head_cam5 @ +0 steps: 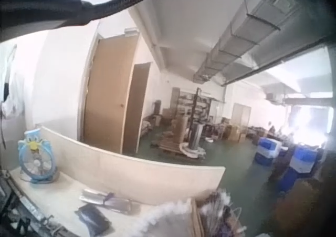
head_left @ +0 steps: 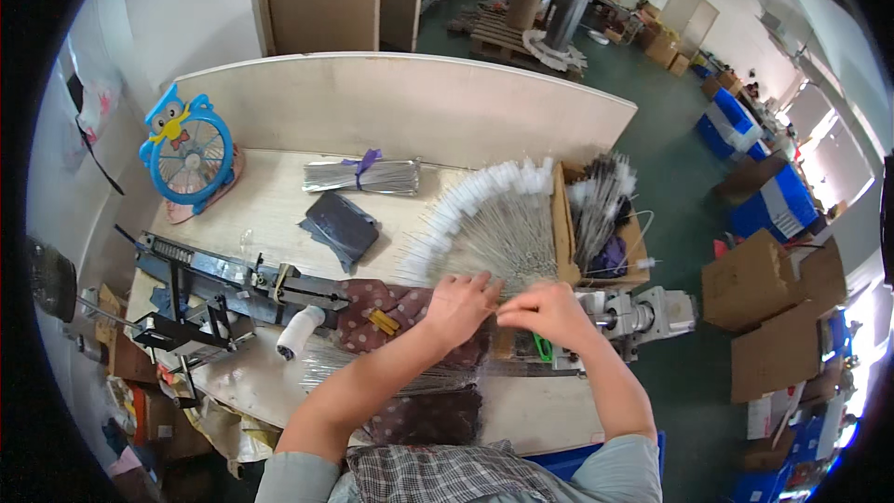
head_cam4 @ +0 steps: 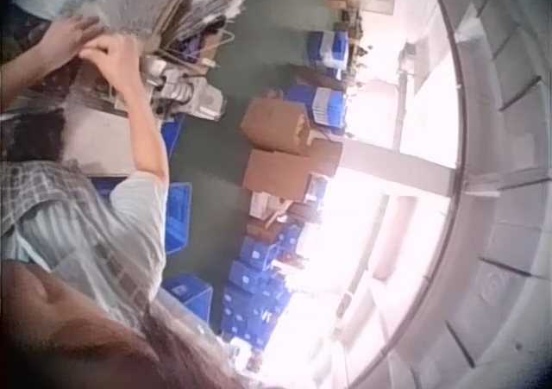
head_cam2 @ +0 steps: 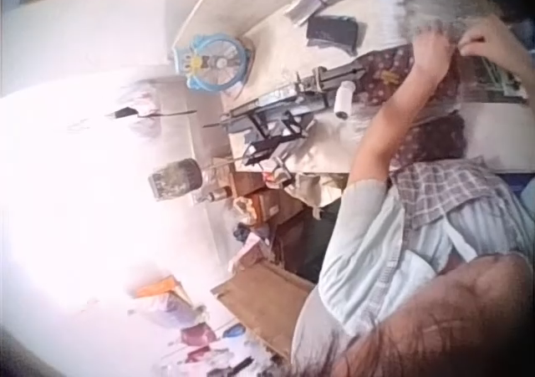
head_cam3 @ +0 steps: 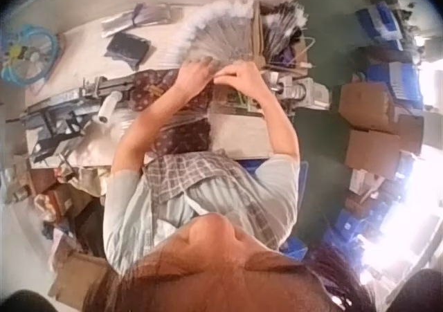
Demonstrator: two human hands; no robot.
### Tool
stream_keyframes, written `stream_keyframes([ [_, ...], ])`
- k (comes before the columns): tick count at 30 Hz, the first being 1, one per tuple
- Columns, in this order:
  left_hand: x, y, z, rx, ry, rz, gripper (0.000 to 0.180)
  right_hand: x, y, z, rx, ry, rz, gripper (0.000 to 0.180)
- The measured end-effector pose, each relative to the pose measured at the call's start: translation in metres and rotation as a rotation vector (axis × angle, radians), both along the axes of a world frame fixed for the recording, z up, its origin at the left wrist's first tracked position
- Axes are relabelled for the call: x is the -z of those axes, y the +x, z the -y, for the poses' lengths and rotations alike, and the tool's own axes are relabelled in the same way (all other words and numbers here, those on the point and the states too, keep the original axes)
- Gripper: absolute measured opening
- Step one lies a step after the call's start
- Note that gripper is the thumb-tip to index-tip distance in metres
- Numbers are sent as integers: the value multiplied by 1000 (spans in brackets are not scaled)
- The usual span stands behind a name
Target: Assembling small industrial components using a mechanical fixture on a workbench.
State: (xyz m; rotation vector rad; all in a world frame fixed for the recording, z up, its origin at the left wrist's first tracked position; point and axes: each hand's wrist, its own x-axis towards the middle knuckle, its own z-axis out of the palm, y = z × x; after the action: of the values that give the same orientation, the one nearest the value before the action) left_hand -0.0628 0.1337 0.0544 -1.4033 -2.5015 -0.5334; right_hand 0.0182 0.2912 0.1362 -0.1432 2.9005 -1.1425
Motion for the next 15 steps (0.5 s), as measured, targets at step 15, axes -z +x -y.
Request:
stream_keyframes([
  [15,6,69,191,-533,906,1069,16,1,-15,-10,2,353,76,13],
])
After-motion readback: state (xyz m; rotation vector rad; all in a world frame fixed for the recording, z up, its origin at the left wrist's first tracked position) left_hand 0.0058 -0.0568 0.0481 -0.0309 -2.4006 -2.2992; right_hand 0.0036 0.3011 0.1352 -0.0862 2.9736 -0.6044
